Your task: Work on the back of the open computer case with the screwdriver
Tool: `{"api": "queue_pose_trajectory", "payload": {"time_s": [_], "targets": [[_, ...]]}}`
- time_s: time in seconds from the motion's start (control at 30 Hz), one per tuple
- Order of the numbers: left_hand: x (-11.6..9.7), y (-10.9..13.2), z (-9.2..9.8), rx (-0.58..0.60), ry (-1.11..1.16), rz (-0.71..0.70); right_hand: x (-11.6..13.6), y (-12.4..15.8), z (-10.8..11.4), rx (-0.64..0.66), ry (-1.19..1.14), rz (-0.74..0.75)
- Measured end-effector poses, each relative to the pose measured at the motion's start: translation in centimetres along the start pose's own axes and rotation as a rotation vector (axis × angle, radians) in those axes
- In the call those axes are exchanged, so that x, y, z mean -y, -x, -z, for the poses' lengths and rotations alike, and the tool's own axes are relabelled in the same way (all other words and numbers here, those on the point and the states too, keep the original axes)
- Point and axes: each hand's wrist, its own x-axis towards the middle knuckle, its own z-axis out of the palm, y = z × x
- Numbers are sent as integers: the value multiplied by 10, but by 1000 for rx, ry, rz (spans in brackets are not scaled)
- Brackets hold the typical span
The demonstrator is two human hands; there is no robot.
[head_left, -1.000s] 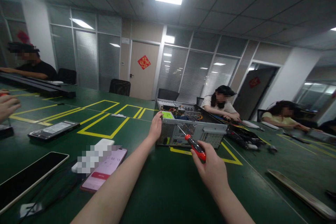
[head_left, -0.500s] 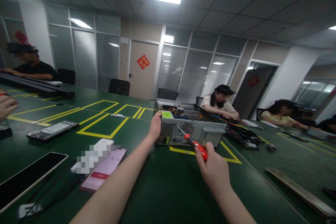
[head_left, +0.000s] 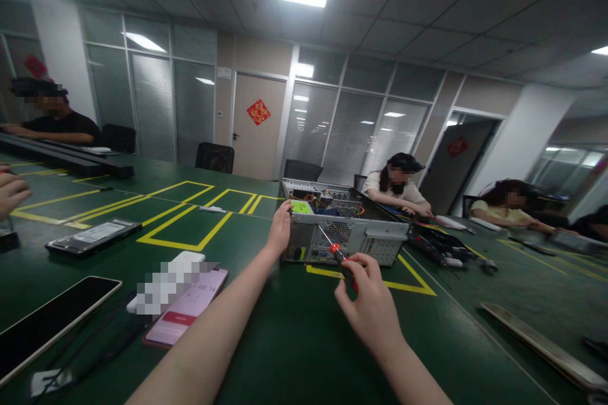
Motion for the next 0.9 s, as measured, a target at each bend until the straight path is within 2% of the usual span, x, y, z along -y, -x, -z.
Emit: {"api": "queue_pose_trajectory", "payload": {"time_s": [0.3, 0.47, 0.6, 0.8, 0.9], "targets": [[-1, 2, 0, -4, 5, 31, -3, -4, 5, 21, -99, -205], [-3, 2, 0, -1, 14, 44, -5, -7, 6, 42, -120, -271], [-4, 1, 1, -1, 16, 39, -7, -11, 8, 109, -108, -303], [-3, 2, 2, 8, 3, 51, 0, -10, 5, 280, -41, -447], [-2, 2, 1, -8, 20, 45, 2, -7, -2, 320, -151, -526]]}}
